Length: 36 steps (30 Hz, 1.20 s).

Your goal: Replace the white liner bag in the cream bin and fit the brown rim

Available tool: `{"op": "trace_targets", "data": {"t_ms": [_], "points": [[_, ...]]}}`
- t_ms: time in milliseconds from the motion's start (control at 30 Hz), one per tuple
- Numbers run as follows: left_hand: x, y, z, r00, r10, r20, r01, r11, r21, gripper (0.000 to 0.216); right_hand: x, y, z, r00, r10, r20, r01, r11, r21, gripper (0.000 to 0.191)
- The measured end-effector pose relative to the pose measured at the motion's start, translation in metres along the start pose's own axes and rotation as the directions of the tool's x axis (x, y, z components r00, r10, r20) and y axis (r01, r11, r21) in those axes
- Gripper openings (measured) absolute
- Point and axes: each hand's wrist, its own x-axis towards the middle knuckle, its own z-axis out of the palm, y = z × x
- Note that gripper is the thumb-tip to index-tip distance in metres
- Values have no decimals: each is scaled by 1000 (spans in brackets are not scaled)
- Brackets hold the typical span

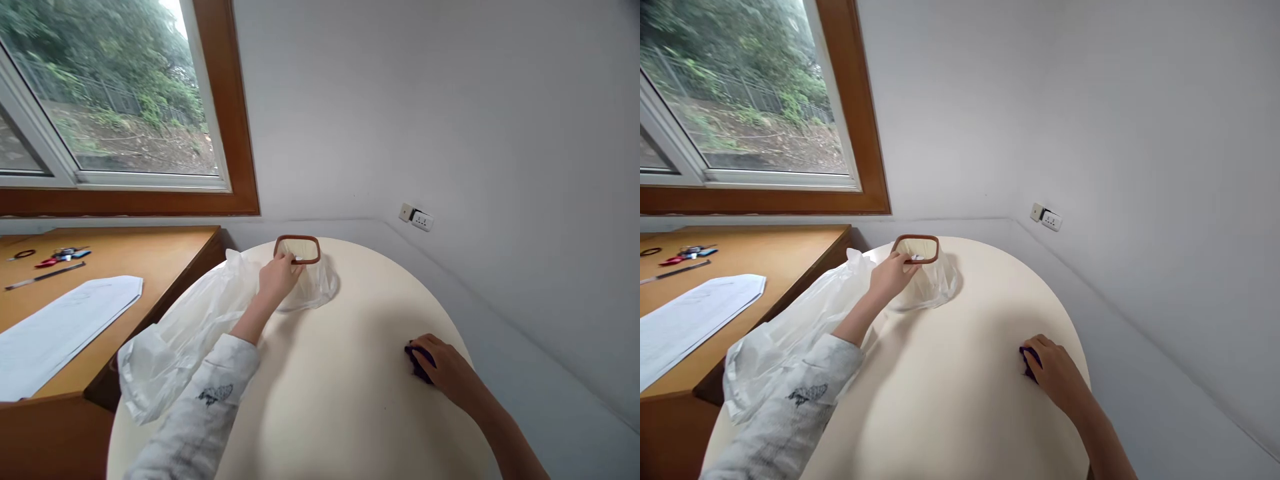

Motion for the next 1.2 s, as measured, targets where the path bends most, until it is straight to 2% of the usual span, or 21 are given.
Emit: {"op": "trace_targets", "data": {"t_ms": [167, 267, 367, 467, 567, 633, 733, 867, 1000, 1100, 1200], "points": [[7, -1, -4, 998, 13, 56, -13, 1000, -5, 36, -22, 24, 14, 994, 83, -75, -87, 995, -49, 34], [0, -4, -13, 996, 50, 76, -49, 999, -16, 48, -25, 29, 21, 986, 118, -115, -124, 991, -50, 41], [-18, -9, -22, 997, 78, -20, -78, 997, -16, 54, -22, 34, 27, 983, 128, -130, -137, 988, -65, 41], [-45, -15, -25, 990, 83, -115, -90, 994, -56, 42, -15, 38, 29, 986, 117, -120, -126, 989, -77, 36], [-76, -22, -16, 992, 110, -57, -117, 984, -133, 27, -7, 35, 28, 986, 101, -131, -105, 994, -24, 30], [-95, -26, -5, 992, 129, 6, -125, 972, -199, 23, -1, 25, 25, 987, 98, -128, -87, 992, 88, 26], [-119, -29, 14, 990, 117, 83, -87, 949, -302, 22, 9, 2, 20, 994, 96, -46, -79, 953, 291, 26], [-141, -26, 35, 988, 98, 119, -55, 945, -323, 20, 29, -33, 21, 1000, 5, 25, -17, 874, 486, 27], [-155, -23, 47, 985, 106, 136, -52, 935, -351, 18, 59, -66, 40, 994, -99, 56, 36, 743, 668, 27], [-159, -25, 51, 987, 103, 125, -48, 924, -379, 17, 79, -91, 58, 983, -150, 108, 7, 615, 789, 29], [-158, -29, 52, 993, 85, 85, -43, 912, -409, 17, 93, -117, 72, 971, -191, 147, -23, 535, 845, 30]]}}
